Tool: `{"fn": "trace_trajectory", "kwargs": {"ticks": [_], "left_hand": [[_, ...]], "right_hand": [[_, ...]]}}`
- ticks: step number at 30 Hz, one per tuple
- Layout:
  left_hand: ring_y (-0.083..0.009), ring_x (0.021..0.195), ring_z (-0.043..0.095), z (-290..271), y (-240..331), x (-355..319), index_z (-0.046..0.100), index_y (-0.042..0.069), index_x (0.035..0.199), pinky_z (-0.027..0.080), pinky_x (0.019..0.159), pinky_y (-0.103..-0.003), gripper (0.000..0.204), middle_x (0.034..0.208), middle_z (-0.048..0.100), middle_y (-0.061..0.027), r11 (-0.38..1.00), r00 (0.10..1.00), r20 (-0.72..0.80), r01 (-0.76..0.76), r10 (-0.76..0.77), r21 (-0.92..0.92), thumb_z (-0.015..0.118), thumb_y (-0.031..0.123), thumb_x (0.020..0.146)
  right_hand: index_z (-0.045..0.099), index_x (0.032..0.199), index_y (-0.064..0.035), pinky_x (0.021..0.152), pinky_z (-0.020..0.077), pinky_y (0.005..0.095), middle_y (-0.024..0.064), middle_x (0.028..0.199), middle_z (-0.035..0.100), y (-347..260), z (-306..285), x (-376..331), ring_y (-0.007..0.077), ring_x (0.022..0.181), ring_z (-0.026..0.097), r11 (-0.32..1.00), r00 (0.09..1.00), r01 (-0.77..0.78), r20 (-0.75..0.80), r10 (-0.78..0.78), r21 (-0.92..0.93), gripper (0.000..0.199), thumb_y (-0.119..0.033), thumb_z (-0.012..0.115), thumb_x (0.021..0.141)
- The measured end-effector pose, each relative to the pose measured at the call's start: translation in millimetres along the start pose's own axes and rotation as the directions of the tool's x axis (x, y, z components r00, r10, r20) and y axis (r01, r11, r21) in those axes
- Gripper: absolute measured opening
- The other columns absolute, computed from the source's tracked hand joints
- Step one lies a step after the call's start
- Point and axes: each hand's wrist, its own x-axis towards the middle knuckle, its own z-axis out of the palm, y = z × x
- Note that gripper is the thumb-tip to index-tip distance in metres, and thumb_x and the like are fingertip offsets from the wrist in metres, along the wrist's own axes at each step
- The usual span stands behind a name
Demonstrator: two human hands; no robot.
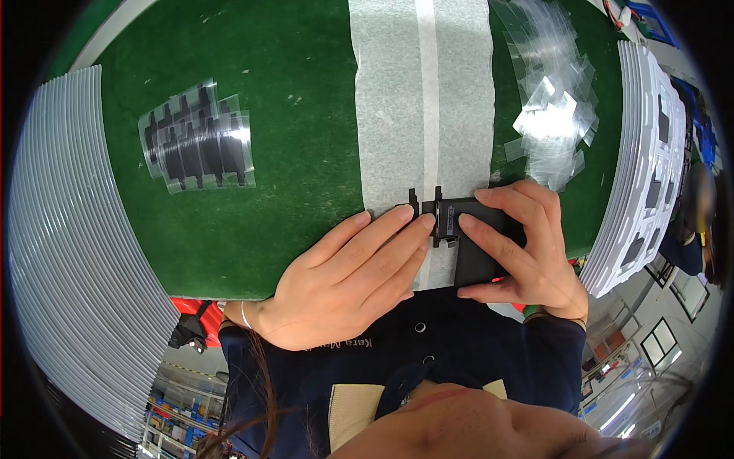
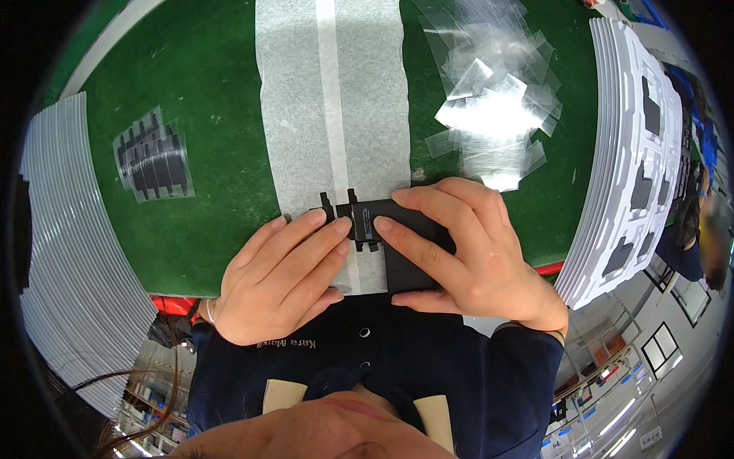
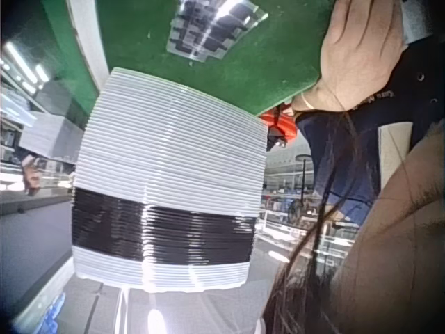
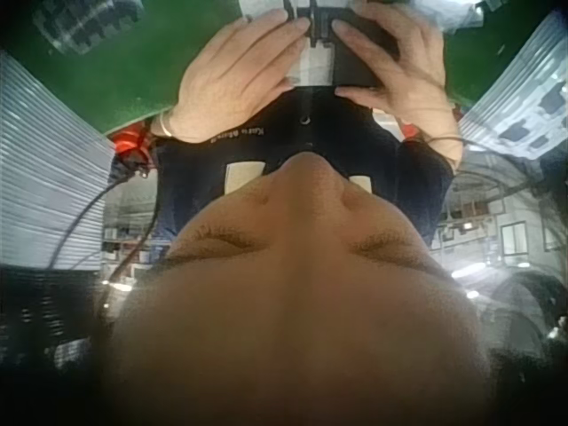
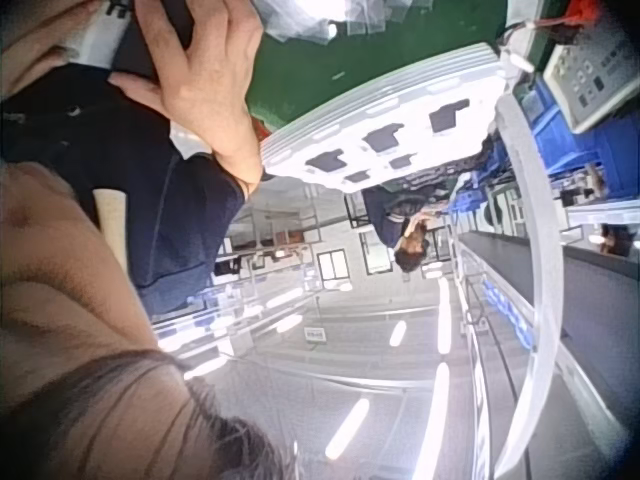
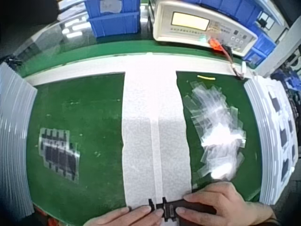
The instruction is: Assembling small plastic housings and metal clips at a manufacturing workstation.
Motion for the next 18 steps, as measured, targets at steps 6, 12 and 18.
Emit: {"fn": "trace_trajectory", "kwargs": {"ticks": [6,12,18], "left_hand": [[-0.0244,0.112,0.049,0.0,-1.9,-0.5,0.058,0.003,0.108,0.036,0.094,-0.037,0.045,0.12,0.054,-0.0083,1.0,1.0,0.007,0.009,-0.008,-0.012,0.064,0.024,0.069],[-0.0255,0.113,0.049,-1.4,-0.7,-0.9,0.058,0.001,0.107,0.037,0.094,-0.038,0.047,0.12,0.053,-0.0096,1.0,1.0,-0.003,0.002,-0.002,-0.016,0.065,0.023,0.067],[-0.0249,0.114,0.047,-4.5,1.7,-0.1,0.058,0.002,0.105,0.037,0.095,-0.038,0.043,0.122,0.051,-0.0094,1.0,1.0,0.01,-0.015,0.015,-0.012,0.064,0.019,0.066]], "right_hand": [[0.061,0.108,-0.0071,0.079,0.0407,0.0387,0.013,0.113,0.05,0.2,1.1,1.2,0.0292,0.097,0.046,1.0,1.0,-0.004,0.008,0.004,-0.001,0.063,-0.036,0.072,0.054],[0.062,0.108,-0.01,0.081,0.0395,0.0389,0.0118,0.114,0.049,0.0,2.2,-1.8,0.0294,0.098,0.045,0.999,1.0,0.018,0.001,-0.018,-0.03,0.062,-0.036,0.072,0.052],[0.06,0.11,-0.013,0.083,0.0385,0.0398,0.0119,0.116,0.046,-5.7,-3.0,-0.3,0.0302,0.1,0.044,1.0,1.0,0.003,0.008,-0.003,-0.021,0.061,-0.028,0.074,0.053]]}}
